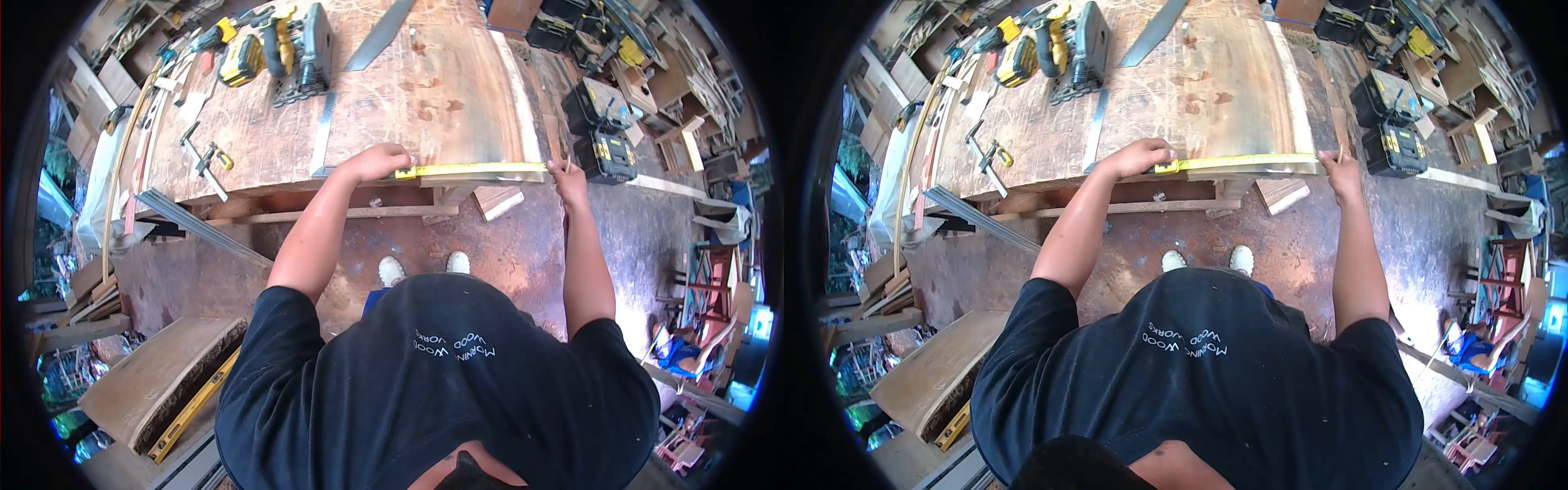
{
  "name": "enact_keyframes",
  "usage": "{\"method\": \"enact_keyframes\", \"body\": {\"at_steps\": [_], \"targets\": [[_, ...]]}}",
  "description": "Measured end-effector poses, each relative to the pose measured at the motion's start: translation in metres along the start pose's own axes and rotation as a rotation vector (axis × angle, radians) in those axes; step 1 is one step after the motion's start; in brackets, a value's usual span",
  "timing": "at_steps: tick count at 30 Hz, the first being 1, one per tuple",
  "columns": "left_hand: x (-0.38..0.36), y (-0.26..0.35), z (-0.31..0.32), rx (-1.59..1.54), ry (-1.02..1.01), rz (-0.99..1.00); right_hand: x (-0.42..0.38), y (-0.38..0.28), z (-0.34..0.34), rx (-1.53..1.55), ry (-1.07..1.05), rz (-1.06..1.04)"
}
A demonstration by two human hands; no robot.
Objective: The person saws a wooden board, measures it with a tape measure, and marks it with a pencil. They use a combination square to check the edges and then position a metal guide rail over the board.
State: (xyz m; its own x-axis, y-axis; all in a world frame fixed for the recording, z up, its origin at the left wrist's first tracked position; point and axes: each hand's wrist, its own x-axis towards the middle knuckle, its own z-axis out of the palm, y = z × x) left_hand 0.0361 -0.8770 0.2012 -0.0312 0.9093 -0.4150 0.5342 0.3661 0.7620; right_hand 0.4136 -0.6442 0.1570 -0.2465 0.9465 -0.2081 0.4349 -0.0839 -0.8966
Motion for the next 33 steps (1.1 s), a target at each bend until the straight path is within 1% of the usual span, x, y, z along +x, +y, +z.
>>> {"method": "enact_keyframes", "body": {"at_steps": [2, 3, 4, 5, 6, 8, 9, 10, 11, 12, 13, 14, 15, 16, 17, 19, 20, 22, 24, 25, 26, 27, 28, 29, 30, 32, 33], "targets": [[-0.031, -0.008, -0.001, -0.241, 0.071, 0.115, -0.025, -0.040, 0.020, -0.002, -0.124, -0.090], [-0.039, -0.018, -0.001, -0.278, 0.047, 0.113, -0.047, -0.065, 0.042, -0.098, -0.199, -0.210], [-0.051, -0.022, 0.002, -0.362, 0.099, 0.123, -0.069, -0.096, 0.067, -0.292, -0.316, -0.122], [-0.062, -0.028, 0.003, -0.348, 0.139, 0.100, -0.083, -0.107, 0.096, -0.379, -0.441, -0.162], [-0.070, -0.033, 0.004, -0.333, 0.176, 0.081, -0.096, -0.111, 0.126, -0.299, -0.540, -0.179], [-0.095, -0.057, -0.011, -0.315, 0.274, 0.037, -0.123, -0.129, 0.168, -0.284, -0.653, -0.238], [-0.096, -0.090, -0.020, -0.281, 0.424, -0.026, -0.123, -0.120, 0.187, -0.286, -0.727, -0.267], [-0.114, -0.094, -0.038, -0.207, 0.595, -0.111, -0.127, -0.115, 0.200, -0.319, -0.792, -0.268], [-0.114, -0.136, -0.053, -0.329, 0.656, -0.158, -0.127, -0.099, 0.215, -0.302, -0.819, -0.356], [-0.115, -0.170, -0.072, -0.006, 0.818, -0.221, -0.134, -0.096, 0.227, -0.345, -0.856, -0.360], [-0.114, -0.197, -0.087, 0.040, 0.897, -0.344, -0.139, -0.100, 0.242, -0.441, -0.893, -0.389], [-0.119, -0.201, -0.096, 0.183, 0.954, -0.434, -0.141, -0.096, 0.262, -0.534, -0.826, -0.642], [-0.119, -0.208, -0.102, 0.273, 0.943, -0.456, -0.143, -0.095, 0.284, -0.567, -0.740, -0.733], [-0.116, -0.213, -0.107, 0.365, 0.938, -0.475, -0.141, -0.095, 0.309, -0.601, -0.675, -0.766], [-0.110, -0.223, -0.108, 0.369, 0.941, -0.461, -0.144, -0.113, 0.324, -0.682, -0.667, -0.743], [-0.098, -0.241, -0.100, 0.529, 0.996, -0.405, -0.140, -0.128, 0.355, -0.756, -0.621, -0.765], [-0.095, -0.233, -0.094, 0.530, 0.998, -0.394, -0.134, -0.126, 0.370, -0.772, -0.585, -0.788], [-0.089, -0.203, -0.064, 0.723, 1.187, -0.297, -0.122, -0.112, 0.398, -0.820, -0.598, -0.801], [-0.093, -0.183, -0.034, 0.482, 1.190, -0.063, -0.113, -0.107, 0.398, -0.870, -0.606, -0.812], [-0.091, -0.179, -0.016, 0.344, 1.217, 0.007, -0.118, -0.102, 0.393, -0.772, -0.600, -0.873], [-0.096, -0.167, 0.001, 0.241, 1.216, 0.023, -0.124, -0.102, 0.387, -0.675, -0.596, -0.936], [-0.095, -0.169, 0.017, 0.055, 1.220, 0.078, -0.131, -0.097, 0.374, -0.644, -0.574, -0.984], [-0.096, -0.163, 0.040, -0.248, 1.149, -0.008, -0.144, -0.095, 0.352, -0.630, -0.591, -0.979], [-0.097, -0.158, 0.057, -0.397, 1.043, 0.043, -0.154, -0.097, 0.324, -0.621, -0.605, -0.978], [-0.097, -0.150, 0.073, -0.543, 0.931, 0.091, -0.163, -0.100, 0.292, -0.592, -0.611, -0.933], [-0.100, -0.116, 0.097, -0.756, 0.626, 0.055, -0.177, -0.090, 0.228, -0.589, -0.594, -0.849], [-0.095, -0.102, 0.109, -0.816, 0.531, 0.095, -0.177, -0.087, 0.198, -0.646, -0.588, -0.819]]}}
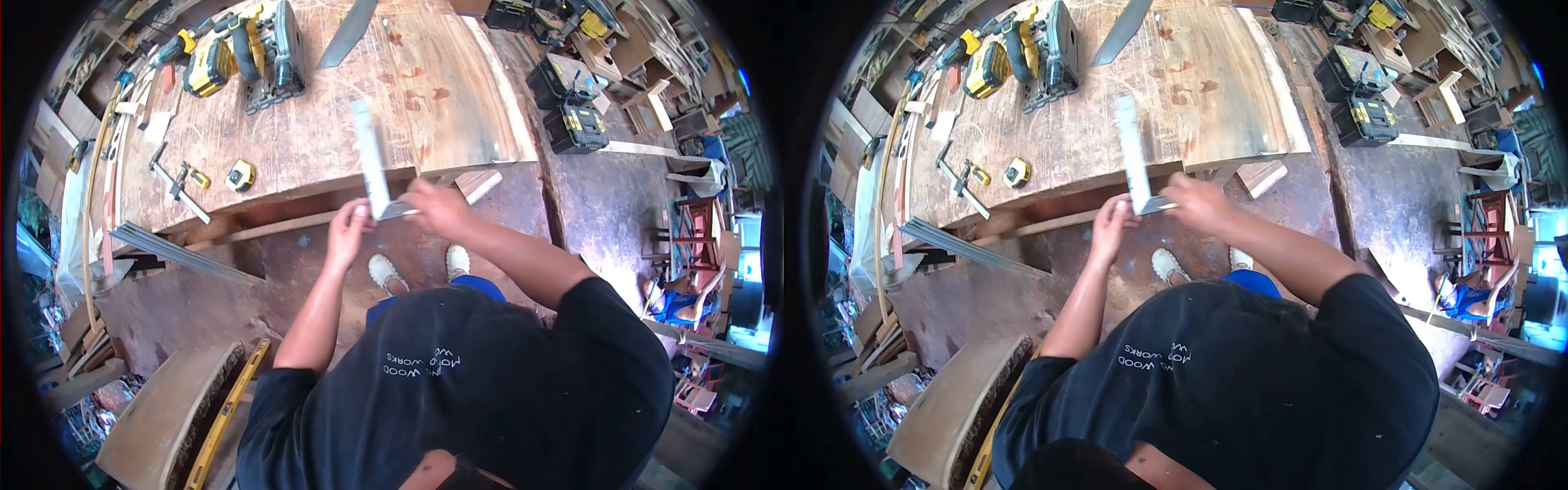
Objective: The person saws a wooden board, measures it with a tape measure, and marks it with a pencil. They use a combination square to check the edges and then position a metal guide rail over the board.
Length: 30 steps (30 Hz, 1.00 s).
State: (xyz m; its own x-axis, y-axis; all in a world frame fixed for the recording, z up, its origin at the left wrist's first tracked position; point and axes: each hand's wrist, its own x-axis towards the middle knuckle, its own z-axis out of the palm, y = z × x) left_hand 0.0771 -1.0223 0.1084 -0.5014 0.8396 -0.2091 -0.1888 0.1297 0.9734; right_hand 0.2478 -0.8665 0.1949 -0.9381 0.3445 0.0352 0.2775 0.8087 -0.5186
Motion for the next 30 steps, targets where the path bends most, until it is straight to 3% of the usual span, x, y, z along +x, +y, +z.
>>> {"method": "enact_keyframes", "body": {"at_steps": [1, 4, 8, 10, 17, 21, 30], "targets": [[0.000, 0.001, 0.019, -0.063, -0.090, -0.014, -0.017, 0.015, -0.011, -0.063, 0.005, 0.032], [0.013, 0.009, 0.074, -0.078, -0.103, -0.021, -0.038, 0.063, -0.028, -0.193, -0.004, 0.075], [0.034, 0.011, 0.125, 0.006, -0.004, -0.010, -0.031, 0.099, -0.033, -0.217, 0.064, -0.022], [0.041, 0.004, 0.143, -0.072, 0.164, -0.032, -0.029, 0.108, -0.037, -0.221, 0.050, -0.023], [0.044, 0.007, 0.163, -0.167, 0.364, -0.012, -0.027, 0.126, -0.036, -0.204, 0.129, -0.113], [0.046, 0.016, 0.162, -0.134, 0.359, -0.013, -0.017, 0.129, -0.041, -0.200, 0.216, -0.118], [0.051, 0.010, 0.146, -0.106, 0.259, -0.078, -0.014, 0.124, -0.040, -0.288, 0.098, -0.087]]}}
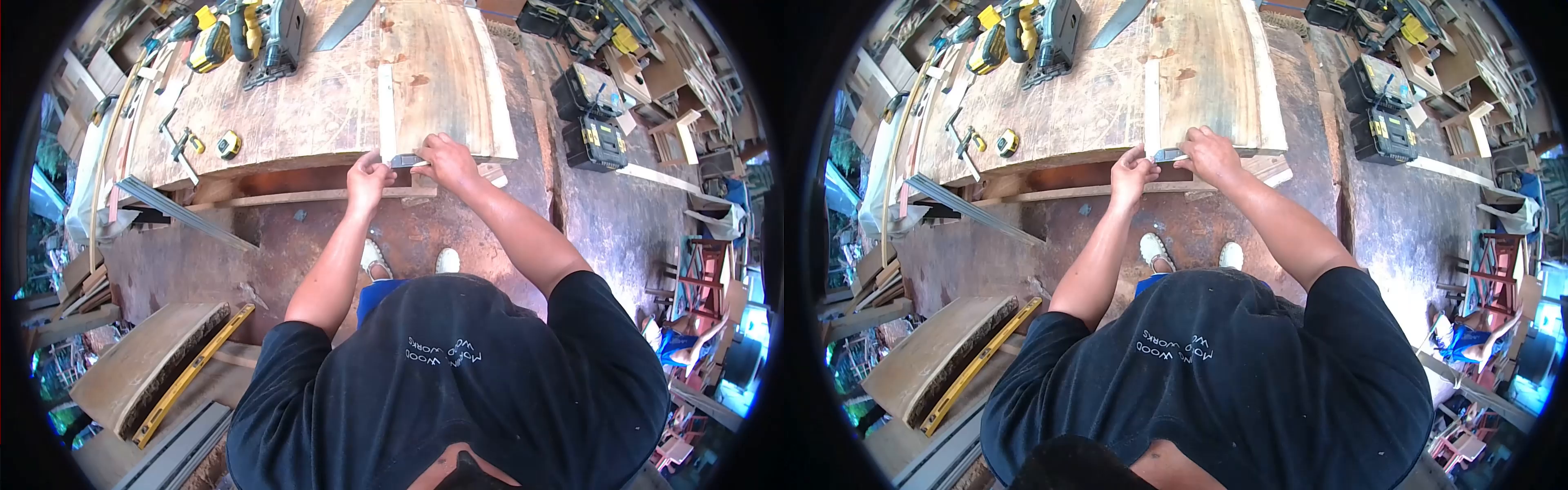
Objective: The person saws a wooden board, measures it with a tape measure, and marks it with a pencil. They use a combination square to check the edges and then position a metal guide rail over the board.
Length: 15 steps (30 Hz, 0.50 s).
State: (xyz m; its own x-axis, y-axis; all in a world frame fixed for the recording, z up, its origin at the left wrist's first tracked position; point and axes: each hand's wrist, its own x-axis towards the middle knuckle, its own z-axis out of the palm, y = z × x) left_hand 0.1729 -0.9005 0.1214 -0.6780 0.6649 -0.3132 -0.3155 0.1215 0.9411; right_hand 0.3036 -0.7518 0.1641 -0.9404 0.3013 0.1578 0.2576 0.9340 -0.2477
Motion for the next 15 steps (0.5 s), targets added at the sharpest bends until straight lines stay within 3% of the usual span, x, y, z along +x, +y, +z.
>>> {"method": "enact_keyframes", "body": {"at_steps": [5, 15], "targets": [[0.004, 0.005, -0.003, -0.006, -0.041, -0.032, -0.004, -0.002, 0.003, 0.034, 0.062, 0.015], [0.011, 0.008, 0.000, 0.040, -0.100, -0.037, 0.000, -0.007, -0.002, 0.030, -0.013, 0.061]]}}
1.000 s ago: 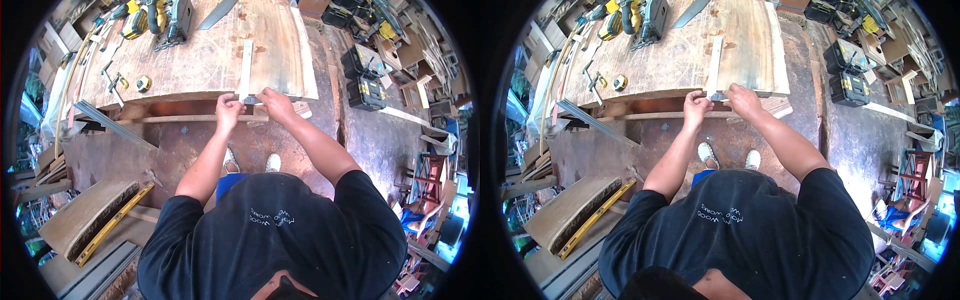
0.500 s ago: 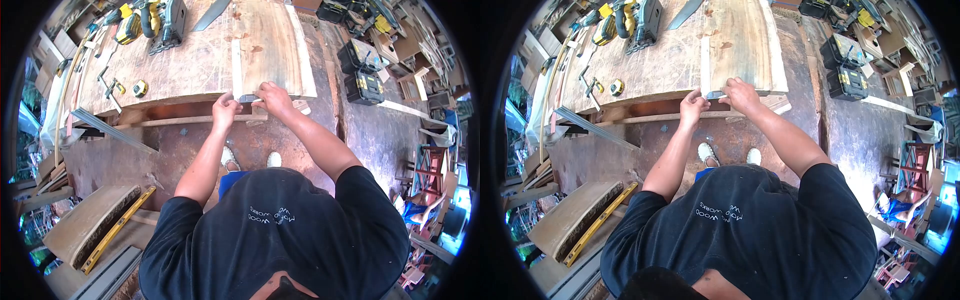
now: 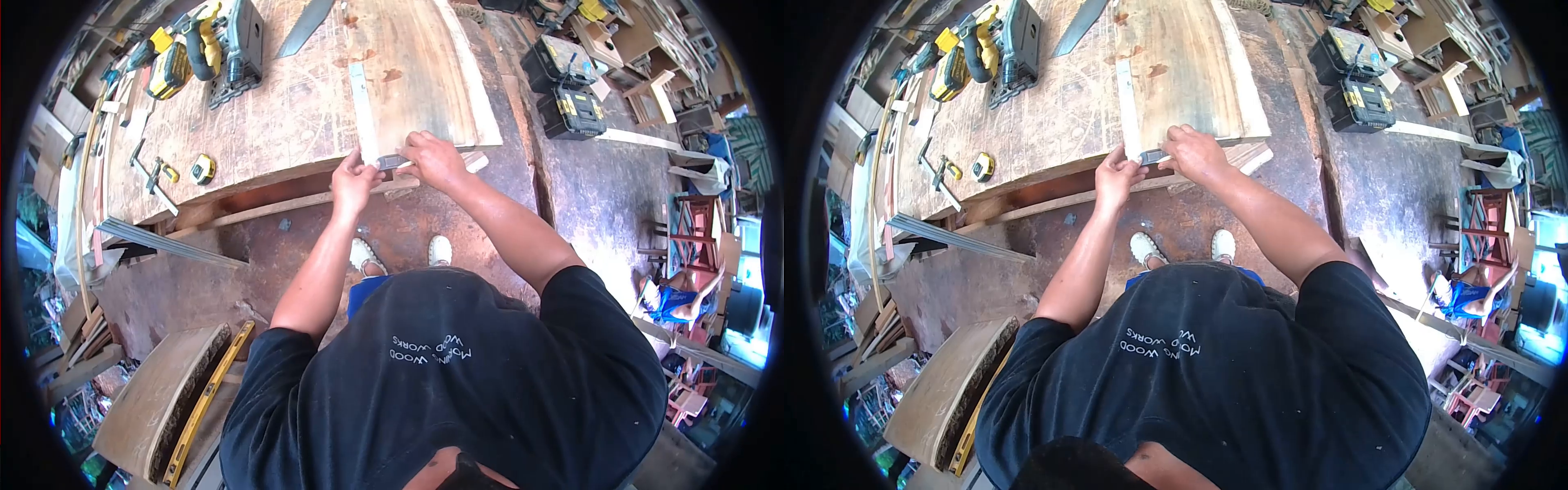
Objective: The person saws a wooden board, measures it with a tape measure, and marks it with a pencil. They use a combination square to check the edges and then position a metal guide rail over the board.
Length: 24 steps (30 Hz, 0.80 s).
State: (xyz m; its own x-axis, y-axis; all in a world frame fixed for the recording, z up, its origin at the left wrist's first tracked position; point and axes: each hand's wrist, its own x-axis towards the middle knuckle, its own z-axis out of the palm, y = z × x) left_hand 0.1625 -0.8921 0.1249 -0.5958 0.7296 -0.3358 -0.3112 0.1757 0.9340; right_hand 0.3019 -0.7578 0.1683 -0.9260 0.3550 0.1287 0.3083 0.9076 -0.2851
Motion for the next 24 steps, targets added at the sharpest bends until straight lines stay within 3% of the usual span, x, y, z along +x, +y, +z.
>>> {"method": "enact_keyframes", "body": {"at_steps": [24], "targets": [[0.003, -0.002, 0.003, -0.029, 0.017, -0.019, 0.004, 0.011, -0.009, 0.024, -0.061, -0.057]]}}
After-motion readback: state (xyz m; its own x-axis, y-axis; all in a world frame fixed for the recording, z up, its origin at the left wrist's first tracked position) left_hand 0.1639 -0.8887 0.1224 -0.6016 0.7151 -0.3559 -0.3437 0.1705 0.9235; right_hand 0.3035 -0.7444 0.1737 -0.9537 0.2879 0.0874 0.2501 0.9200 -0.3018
